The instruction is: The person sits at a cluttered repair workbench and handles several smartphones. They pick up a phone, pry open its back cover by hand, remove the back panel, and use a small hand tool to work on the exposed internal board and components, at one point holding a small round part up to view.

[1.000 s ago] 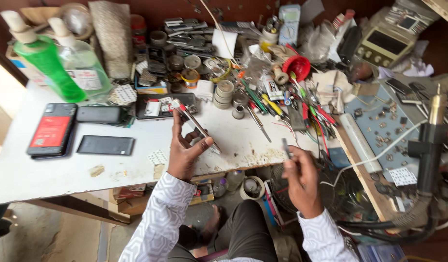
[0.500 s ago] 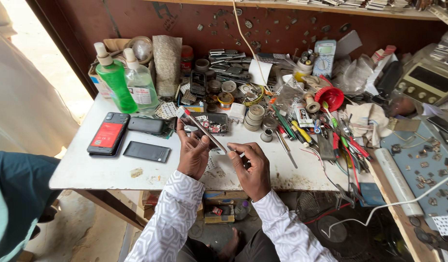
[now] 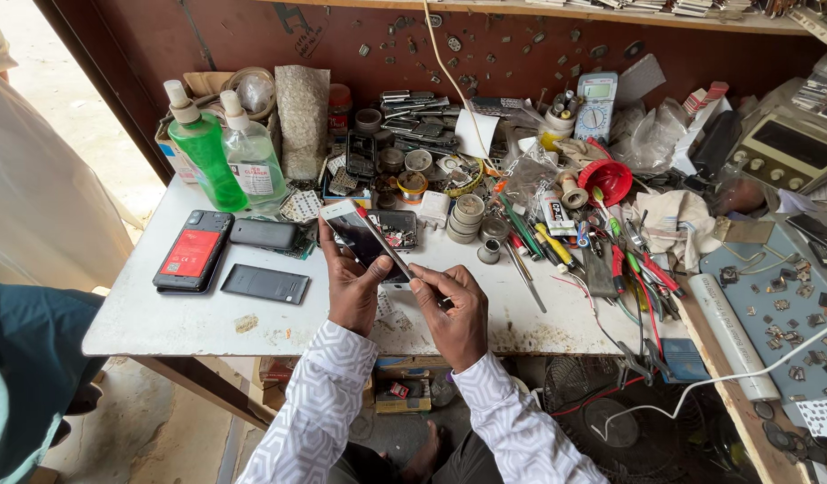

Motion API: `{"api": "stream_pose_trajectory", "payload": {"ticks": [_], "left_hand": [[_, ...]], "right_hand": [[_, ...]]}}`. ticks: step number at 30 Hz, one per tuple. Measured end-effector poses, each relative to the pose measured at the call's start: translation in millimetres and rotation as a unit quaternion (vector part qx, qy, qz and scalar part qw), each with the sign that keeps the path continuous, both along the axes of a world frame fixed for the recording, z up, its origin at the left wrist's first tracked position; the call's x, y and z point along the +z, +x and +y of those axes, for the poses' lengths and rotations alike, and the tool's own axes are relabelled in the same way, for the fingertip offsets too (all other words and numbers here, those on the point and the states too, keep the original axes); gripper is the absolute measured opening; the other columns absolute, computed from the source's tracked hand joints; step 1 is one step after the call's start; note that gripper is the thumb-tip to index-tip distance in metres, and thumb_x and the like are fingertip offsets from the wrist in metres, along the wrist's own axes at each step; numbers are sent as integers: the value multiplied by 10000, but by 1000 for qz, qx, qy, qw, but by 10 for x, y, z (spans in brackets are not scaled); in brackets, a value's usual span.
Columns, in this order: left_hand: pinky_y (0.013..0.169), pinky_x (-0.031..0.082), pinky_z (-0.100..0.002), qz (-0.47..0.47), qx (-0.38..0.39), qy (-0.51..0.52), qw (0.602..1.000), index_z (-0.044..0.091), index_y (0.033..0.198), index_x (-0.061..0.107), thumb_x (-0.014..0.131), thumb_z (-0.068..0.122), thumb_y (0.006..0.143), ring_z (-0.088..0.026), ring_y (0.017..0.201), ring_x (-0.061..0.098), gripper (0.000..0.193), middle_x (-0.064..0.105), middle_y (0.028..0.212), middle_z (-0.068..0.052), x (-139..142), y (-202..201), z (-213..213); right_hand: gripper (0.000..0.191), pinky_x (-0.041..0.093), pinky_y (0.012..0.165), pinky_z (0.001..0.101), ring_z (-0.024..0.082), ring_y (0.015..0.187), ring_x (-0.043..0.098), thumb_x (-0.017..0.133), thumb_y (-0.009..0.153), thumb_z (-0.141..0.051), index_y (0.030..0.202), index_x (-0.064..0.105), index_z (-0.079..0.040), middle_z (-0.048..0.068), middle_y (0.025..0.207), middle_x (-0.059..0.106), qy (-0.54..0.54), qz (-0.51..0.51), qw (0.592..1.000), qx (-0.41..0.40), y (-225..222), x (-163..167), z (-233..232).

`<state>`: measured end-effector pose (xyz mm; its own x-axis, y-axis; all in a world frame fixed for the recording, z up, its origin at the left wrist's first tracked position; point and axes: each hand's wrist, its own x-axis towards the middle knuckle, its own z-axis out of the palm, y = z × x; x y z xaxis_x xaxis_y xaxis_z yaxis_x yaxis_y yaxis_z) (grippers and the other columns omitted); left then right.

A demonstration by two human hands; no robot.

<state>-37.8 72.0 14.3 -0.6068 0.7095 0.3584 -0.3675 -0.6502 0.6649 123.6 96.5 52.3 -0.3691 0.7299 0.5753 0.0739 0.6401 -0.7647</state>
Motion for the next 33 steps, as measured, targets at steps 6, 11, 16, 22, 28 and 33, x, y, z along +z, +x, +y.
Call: {"api": "stream_pose_trajectory", "payload": {"ticks": [6,11,16,22,28,33], "left_hand": [[1014,548,-373,30,33,17,999,235,1688,-16,851,-31,757,-240,1272,579,1300,477,1500,-143,120,52,-43],[1077,500,-330,44,79,33,995,231,1692,-34,852,-53,770,-212,1314,534,1310,425,1563,-114,130,181,-158],[1017,500,-313,57,125,26,990,240,1700,-62,829,-71,804,-195,1204,540,1301,452,1497,-100,43,325,-308],[1024,501,-316,61,121,27,990,254,1687,-78,821,-64,809,-185,1215,534,1297,437,1500,-90,27,363,-350],[1022,512,-331,64,100,28,993,270,1691,-76,831,-43,815,-196,1216,539,1299,447,1489,-92,41,377,-365],[997,519,-356,-1,35,32,999,303,1686,-54,838,-40,773,-212,1226,551,1322,477,1472,-105,37,337,-350]], "right_hand": [[276,397,498,270,81,596,472,787,899,-125,1174,796,-152,-8,741,529,33,-27,998,-46,-14,17,-18],[308,458,518,327,125,579,539,793,898,-124,1199,783,-190,23,759,530,138,-53,984,-97,-20,-82,-98],[333,466,519,345,151,572,551,790,900,-111,1221,770,-199,31,754,529,168,-65,977,-110,-9,-237,-171],[355,484,530,332,137,596,574,781,901,-96,1242,759,-194,25,775,555,174,-40,977,-113,2,-255,-248],[317,423,480,324,117,557,509,797,895,-100,1205,782,-165,27,742,554,54,-16,994,-88,-9,-145,-302],[313,429,500,313,107,591,509,772,915,-115,1226,768,-153,25,764,547,94,-18,992,-78,28,-1,-372]]}}
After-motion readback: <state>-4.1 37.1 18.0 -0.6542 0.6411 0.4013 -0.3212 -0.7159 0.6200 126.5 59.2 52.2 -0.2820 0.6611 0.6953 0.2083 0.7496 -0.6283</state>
